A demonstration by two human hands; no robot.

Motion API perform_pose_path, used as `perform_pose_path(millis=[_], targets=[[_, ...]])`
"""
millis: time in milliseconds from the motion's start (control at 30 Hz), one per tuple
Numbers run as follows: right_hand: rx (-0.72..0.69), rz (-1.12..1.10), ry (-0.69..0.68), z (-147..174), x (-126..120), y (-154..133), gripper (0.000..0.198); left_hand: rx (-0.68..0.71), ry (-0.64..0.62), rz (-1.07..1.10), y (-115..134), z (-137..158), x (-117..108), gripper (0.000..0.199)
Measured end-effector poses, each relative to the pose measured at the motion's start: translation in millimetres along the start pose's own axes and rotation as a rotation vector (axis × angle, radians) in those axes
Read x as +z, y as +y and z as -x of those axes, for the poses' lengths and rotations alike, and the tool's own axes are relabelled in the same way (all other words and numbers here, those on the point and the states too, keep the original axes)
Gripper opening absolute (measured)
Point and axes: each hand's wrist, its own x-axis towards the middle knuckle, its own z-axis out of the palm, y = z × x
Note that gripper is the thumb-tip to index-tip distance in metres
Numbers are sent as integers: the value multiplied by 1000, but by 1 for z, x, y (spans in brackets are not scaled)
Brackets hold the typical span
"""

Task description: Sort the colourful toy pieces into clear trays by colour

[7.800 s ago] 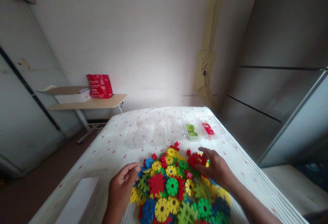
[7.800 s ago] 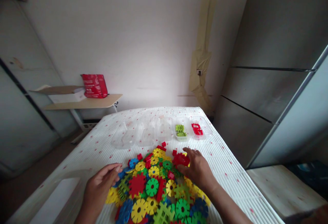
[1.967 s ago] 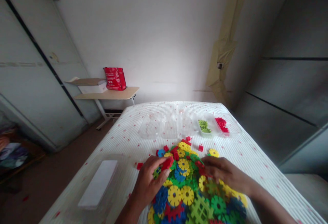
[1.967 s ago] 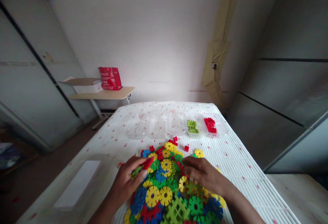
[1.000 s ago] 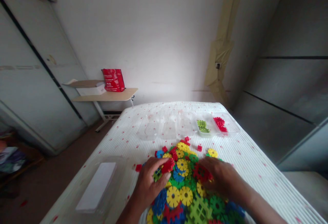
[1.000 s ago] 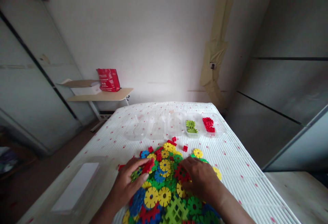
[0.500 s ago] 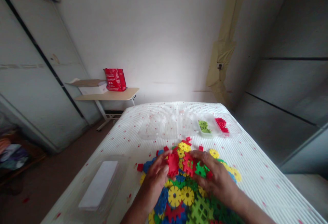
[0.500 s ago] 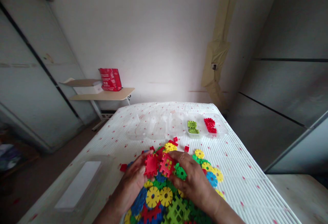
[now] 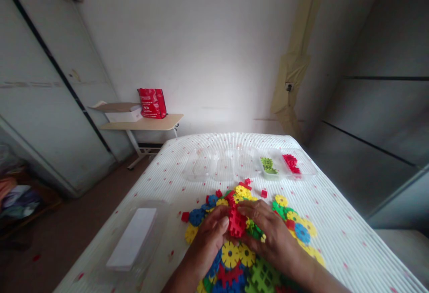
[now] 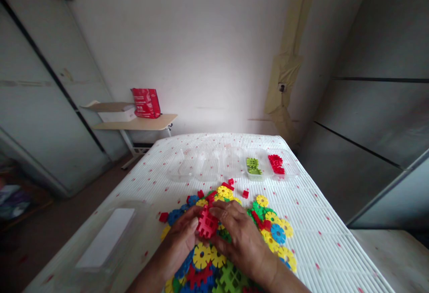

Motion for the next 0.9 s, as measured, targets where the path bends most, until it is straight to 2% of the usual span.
perform_pose_path(millis=[200, 333, 433, 600, 733, 900], targets=[[13, -50, -3, 1, 3, 0, 45, -13, 33, 55, 2, 0, 3, 22], [20, -64, -13, 1, 3, 1, 43, -68, 49, 16, 3, 1, 2, 26], [13, -80, -22, -1, 1, 1, 41, -98, 34, -49, 4, 1, 0, 33], [-23, -26, -16, -3, -1, 1, 41, -63, 20, -264, 11, 4, 1, 40], [-66, 70, -22, -1, 3, 1, 38, -78, 72, -430, 16, 5, 4, 31], [-63, 142, -67, 3, 6, 3, 45, -84, 149, -487, 15, 2, 3, 24]])
